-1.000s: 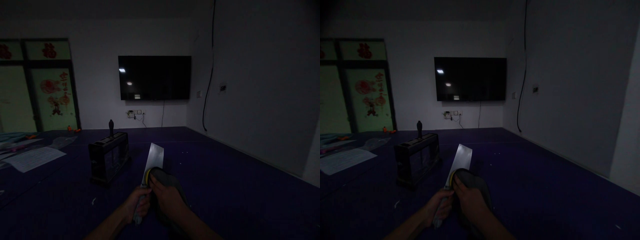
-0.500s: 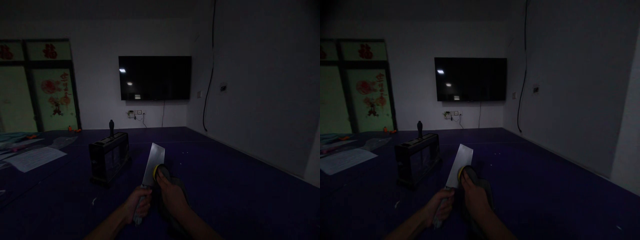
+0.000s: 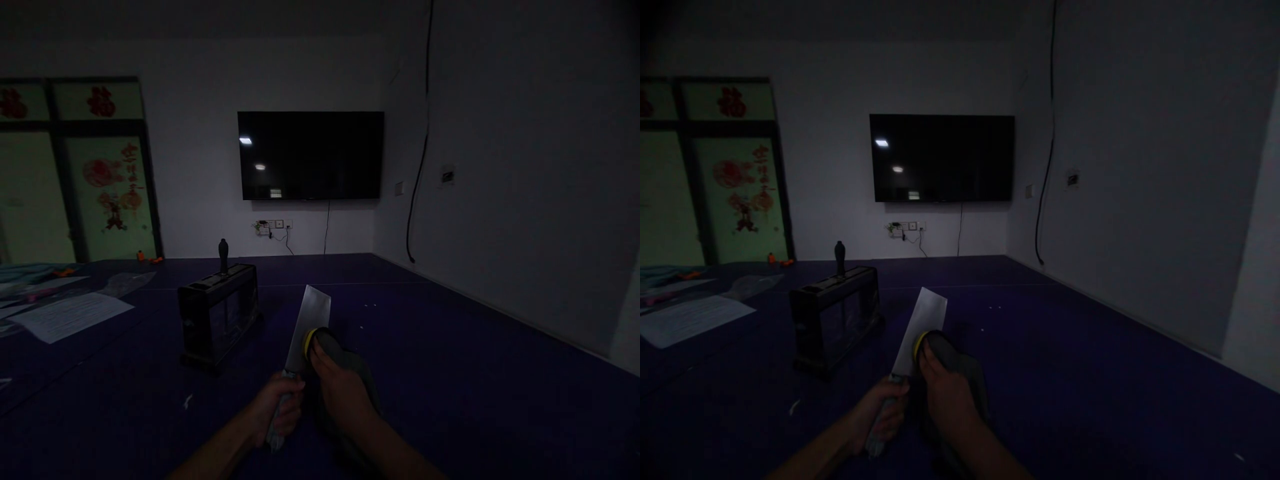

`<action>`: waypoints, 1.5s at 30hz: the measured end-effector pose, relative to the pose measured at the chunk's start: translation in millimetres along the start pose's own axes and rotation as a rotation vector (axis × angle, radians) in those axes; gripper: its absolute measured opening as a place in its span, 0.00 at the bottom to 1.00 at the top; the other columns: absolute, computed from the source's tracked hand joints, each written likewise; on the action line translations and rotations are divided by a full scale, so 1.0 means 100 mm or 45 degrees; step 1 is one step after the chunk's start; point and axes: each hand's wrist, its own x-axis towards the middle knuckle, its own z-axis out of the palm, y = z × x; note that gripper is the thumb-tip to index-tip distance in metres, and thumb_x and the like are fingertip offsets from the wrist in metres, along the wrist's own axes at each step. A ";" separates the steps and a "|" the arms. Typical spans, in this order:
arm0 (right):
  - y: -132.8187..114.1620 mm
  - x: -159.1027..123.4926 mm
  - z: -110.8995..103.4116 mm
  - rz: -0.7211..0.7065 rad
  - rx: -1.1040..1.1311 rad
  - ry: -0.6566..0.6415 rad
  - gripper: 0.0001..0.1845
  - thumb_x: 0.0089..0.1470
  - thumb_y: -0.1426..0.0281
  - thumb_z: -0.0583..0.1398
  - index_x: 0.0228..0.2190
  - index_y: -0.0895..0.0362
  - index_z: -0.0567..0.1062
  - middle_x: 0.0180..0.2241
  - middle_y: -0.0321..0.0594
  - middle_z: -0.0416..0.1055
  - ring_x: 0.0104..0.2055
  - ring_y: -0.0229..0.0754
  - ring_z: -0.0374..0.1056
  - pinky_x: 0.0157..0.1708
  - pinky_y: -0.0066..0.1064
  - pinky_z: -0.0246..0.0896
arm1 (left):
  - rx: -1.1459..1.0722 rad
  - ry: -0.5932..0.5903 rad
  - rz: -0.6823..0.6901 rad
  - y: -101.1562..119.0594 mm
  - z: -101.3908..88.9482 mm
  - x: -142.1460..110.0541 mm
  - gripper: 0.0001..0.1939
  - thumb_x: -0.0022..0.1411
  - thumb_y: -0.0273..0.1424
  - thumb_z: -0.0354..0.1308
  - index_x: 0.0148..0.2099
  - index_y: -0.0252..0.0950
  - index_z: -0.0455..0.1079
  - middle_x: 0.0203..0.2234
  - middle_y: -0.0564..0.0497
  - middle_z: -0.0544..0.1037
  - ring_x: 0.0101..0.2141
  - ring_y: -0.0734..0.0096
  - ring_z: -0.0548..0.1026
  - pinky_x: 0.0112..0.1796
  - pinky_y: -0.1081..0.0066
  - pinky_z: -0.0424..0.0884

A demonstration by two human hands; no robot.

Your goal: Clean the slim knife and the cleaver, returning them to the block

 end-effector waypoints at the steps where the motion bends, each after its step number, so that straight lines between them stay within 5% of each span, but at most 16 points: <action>1: -0.02 0.00 -0.01 -0.036 -0.002 -0.012 0.35 0.48 0.83 0.46 0.59 0.57 0.57 0.63 0.45 0.43 0.37 0.42 0.74 0.34 0.32 0.70 | 0.012 0.019 -0.003 0.00 0.00 0.01 0.15 0.48 0.37 0.60 0.23 0.37 0.56 0.07 0.64 0.55 0.06 0.84 0.47 0.10 0.79 0.42; 9: -0.09 0.01 -0.02 -0.270 -0.001 -0.055 0.36 0.49 0.80 0.48 0.60 0.53 0.55 0.63 0.42 0.45 0.39 0.43 0.73 0.36 0.31 0.69 | 0.101 0.123 0.056 -0.02 0.00 0.01 0.18 0.42 0.37 0.65 0.25 0.38 0.57 0.07 0.65 0.56 0.07 0.85 0.49 0.10 0.80 0.44; 17: -0.10 0.02 -0.04 -0.269 -0.049 -0.054 0.35 0.50 0.79 0.49 0.60 0.53 0.54 0.63 0.43 0.43 0.38 0.43 0.73 0.32 0.32 0.70 | 0.251 0.164 0.067 0.01 0.06 -0.03 0.23 0.39 0.42 0.67 0.25 0.39 0.55 0.06 0.67 0.53 0.07 0.86 0.48 0.10 0.81 0.46; 37: 0.20 0.05 0.03 0.163 -0.073 -0.003 0.36 0.48 0.83 0.45 0.59 0.54 0.58 0.63 0.41 0.44 0.36 0.40 0.74 0.33 0.31 0.70 | 0.175 0.098 0.063 0.00 0.04 -0.04 0.24 0.40 0.37 0.67 0.26 0.40 0.51 0.07 0.68 0.52 0.07 0.87 0.44 0.11 0.81 0.41; 45: 0.08 0.01 -0.04 0.153 -0.034 0.008 0.35 0.48 0.83 0.46 0.58 0.55 0.60 0.62 0.42 0.47 0.40 0.42 0.73 0.37 0.31 0.69 | 0.194 0.122 0.036 0.02 0.09 -0.06 0.22 0.40 0.35 0.66 0.26 0.40 0.51 0.07 0.68 0.53 0.07 0.86 0.46 0.11 0.81 0.42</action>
